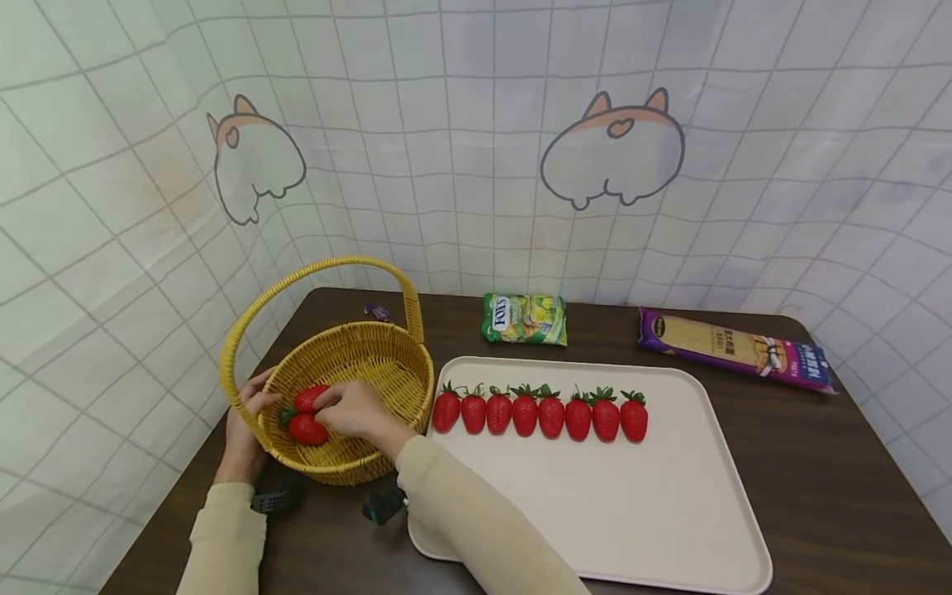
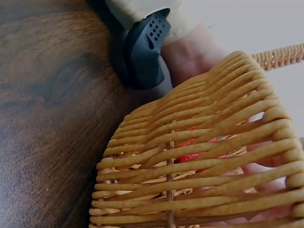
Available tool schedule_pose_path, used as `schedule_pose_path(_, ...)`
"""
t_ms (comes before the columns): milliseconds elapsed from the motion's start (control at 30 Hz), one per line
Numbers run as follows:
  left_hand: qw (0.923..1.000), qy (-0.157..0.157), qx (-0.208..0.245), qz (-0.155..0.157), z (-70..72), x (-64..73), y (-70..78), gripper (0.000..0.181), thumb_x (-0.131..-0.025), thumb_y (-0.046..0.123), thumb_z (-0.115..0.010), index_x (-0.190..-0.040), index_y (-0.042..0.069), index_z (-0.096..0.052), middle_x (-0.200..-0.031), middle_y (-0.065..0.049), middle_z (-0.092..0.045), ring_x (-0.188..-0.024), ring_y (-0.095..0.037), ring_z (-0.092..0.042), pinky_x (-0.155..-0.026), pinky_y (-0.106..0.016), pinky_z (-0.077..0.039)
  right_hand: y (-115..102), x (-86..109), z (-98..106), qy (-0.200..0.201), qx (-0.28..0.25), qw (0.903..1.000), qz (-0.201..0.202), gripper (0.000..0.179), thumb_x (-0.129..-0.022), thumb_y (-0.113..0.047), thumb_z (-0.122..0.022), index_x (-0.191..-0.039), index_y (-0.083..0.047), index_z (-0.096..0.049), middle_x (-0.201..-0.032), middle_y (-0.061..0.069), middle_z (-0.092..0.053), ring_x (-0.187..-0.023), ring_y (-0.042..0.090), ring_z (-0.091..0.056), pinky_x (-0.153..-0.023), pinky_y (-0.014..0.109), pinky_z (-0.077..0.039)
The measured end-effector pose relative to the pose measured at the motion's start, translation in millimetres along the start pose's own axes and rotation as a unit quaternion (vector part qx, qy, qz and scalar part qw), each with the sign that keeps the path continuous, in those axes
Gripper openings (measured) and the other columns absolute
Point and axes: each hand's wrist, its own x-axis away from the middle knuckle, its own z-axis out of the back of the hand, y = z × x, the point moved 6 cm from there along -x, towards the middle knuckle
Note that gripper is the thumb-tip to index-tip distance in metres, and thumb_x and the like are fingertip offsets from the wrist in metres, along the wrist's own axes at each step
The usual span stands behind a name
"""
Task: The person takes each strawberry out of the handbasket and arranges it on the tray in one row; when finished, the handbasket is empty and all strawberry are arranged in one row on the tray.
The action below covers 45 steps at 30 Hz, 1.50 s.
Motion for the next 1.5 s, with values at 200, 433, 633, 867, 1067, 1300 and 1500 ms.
schedule_pose_path(200, 1.0, -0.007, 0.002, -0.004, -1.4, -0.3, -0.4, 0.046, -0.094, 0.008, -0.05, -0.14, 0.008, -0.051, -0.125, -0.004, -0.056, -0.113, -0.017, -0.054, -0.085, -0.019, -0.049, 0, -2.0, -7, -0.036, 0.053, 0.9978, 0.014, 0.031, -0.084, -0.017, -0.073, -0.115, -0.011, -0.071, -0.1, -0.004, -0.067, -0.082, 0.013, -0.06, -0.072, 0.028, -0.051)
schedule_pose_path(433, 0.9999, -0.007, -0.011, -0.008, -2.4, -1.4, 0.0, 0.047, -0.093, 0.009, -0.05, -0.14, 0.009, -0.05, -0.123, -0.002, -0.057, -0.11, -0.016, -0.056, -0.085, -0.02, -0.05, -2, 1.7, -16, -0.106, 0.122, 0.986, 0.042, 0.049, -0.081, -0.022, -0.076, -0.128, -0.011, -0.063, -0.114, 0.003, -0.067, -0.094, 0.011, -0.061, -0.079, 0.025, -0.05)
schedule_pose_path(633, 1.0, 0.001, -0.004, -0.005, -0.3, -2.4, 0.1, 0.045, -0.094, 0.009, -0.049, -0.139, 0.01, -0.052, -0.125, -0.004, -0.057, -0.11, -0.016, -0.056, -0.083, -0.019, -0.05, -3, 0.2, -21, -0.138, 0.077, 0.9869, 0.031, 0.061, -0.084, -0.019, -0.074, -0.141, -0.013, -0.053, -0.121, 0.008, -0.064, -0.081, 0.017, -0.065, -0.071, 0.026, -0.052)
schedule_pose_path(867, 1.0, 0.003, 0.0, -0.006, 1.1, -2.4, 0.0, 0.044, -0.094, 0.009, -0.049, -0.138, 0.011, -0.052, -0.127, -0.005, -0.056, -0.112, -0.018, -0.055, -0.083, -0.019, -0.051, -3, -1.2, -26, -0.166, 0.064, 0.9838, 0.025, 0.063, -0.084, -0.018, -0.074, -0.142, -0.014, -0.051, -0.117, 0.008, -0.063, -0.078, 0.018, -0.064, -0.069, 0.031, -0.055)
schedule_pose_path(1067, 1.0, 0.006, -0.003, -0.001, 2.7, -2.8, -0.8, 0.044, -0.094, 0.01, -0.05, -0.138, 0.011, -0.052, -0.124, -0.003, -0.056, -0.111, -0.017, -0.055, -0.083, -0.02, -0.051, -3, -2.8, -28, -0.165, 0.056, 0.9845, 0.017, 0.063, -0.085, -0.019, -0.073, -0.144, -0.013, -0.049, -0.106, 0.004, -0.062, -0.073, 0.022, -0.063, -0.067, 0.033, -0.054)
schedule_pose_path(1300, 1.0, -0.006, -0.004, 0.001, 0.5, 0.0, 0.9, 0.046, -0.095, 0.01, -0.049, -0.14, 0.01, -0.05, -0.129, -0.007, -0.053, -0.113, -0.017, -0.054, -0.085, -0.02, -0.05, -2, -5.3, -30, -0.159, 0.055, 0.9857, 0.002, 0.064, -0.088, -0.021, -0.071, -0.147, -0.015, -0.045, -0.11, 0.003, -0.061, -0.072, 0.021, -0.062, -0.068, 0.033, -0.053)
schedule_pose_path(1500, 1.0, 0.0, -0.003, 0.003, 0.9, -0.9, -0.8, 0.045, -0.094, 0.009, -0.05, -0.139, 0.01, -0.051, -0.126, -0.006, -0.055, -0.113, -0.018, -0.054, -0.086, -0.02, -0.05, -1, -6.4, -31, -0.153, 0.077, 0.9852, 0.001, 0.057, -0.088, -0.022, -0.072, -0.141, -0.014, -0.053, -0.106, 0.001, -0.061, -0.07, 0.02, -0.061, -0.067, 0.031, -0.052)
